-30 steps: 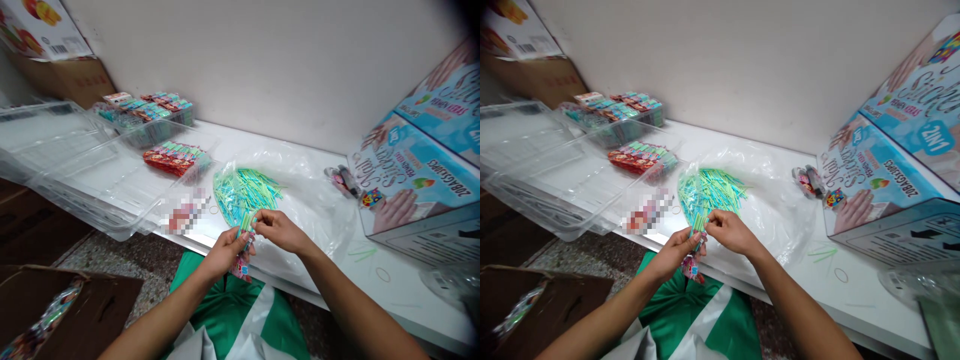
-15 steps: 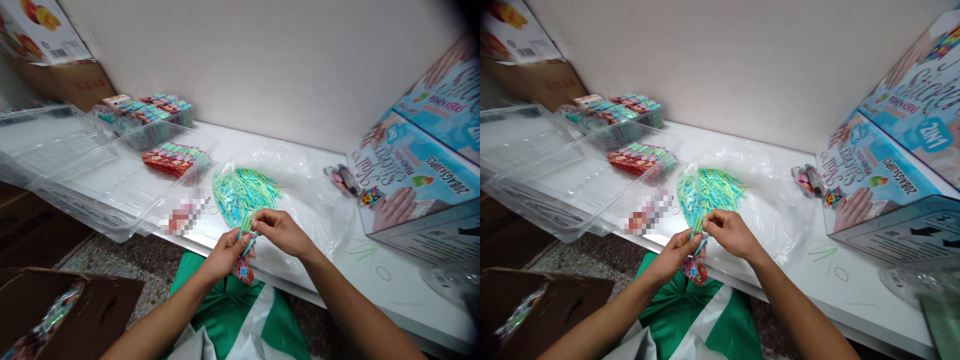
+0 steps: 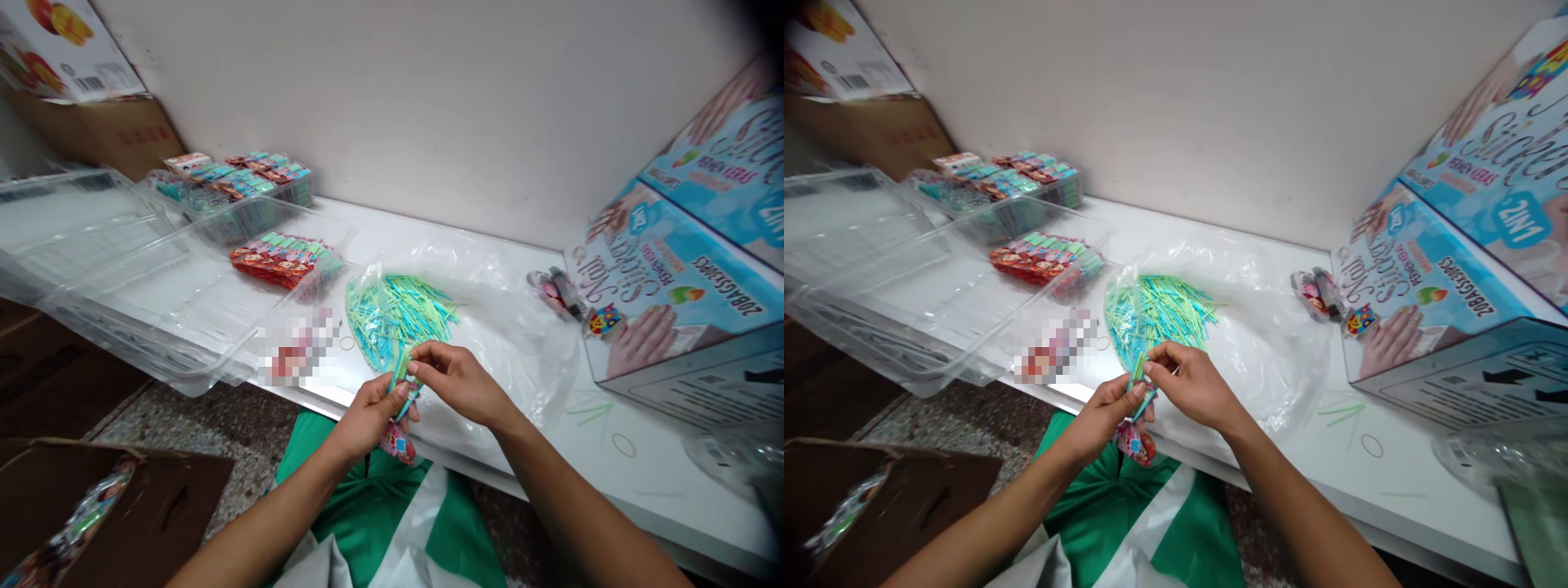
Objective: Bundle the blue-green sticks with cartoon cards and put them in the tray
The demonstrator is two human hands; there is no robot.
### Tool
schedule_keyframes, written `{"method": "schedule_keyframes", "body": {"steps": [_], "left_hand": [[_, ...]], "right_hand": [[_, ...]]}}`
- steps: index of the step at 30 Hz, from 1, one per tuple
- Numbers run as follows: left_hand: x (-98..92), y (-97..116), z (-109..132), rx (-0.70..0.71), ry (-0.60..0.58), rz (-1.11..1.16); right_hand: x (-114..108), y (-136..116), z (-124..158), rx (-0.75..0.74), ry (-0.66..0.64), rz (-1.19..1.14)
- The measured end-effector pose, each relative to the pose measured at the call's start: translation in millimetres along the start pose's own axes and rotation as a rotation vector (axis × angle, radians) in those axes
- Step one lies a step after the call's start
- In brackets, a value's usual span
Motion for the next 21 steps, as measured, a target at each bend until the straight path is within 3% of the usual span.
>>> {"method": "schedule_keyframes", "body": {"steps": [13, 21], "left_hand": [[1.3, 2.2, 1.0, -0.001, 0.016, 0.062], [0.5, 1.5, 1.3, 0.016, -0.032, 0.019]], "right_hand": [[-1.0, 7.5, 2.3, -0.015, 0.02, 0.083], [4.9, 0.2, 1.2, -0.017, 0.058, 0.009]]}}
Point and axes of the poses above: each hand's wrist, its own z-axis away from the middle knuckle, its own x-axis out of the palm, y = z × x, the point moved 2 cm from there along -z, towards the middle knuckle, and after that the axes turned 1 degree about x, right-handed, at the moved point
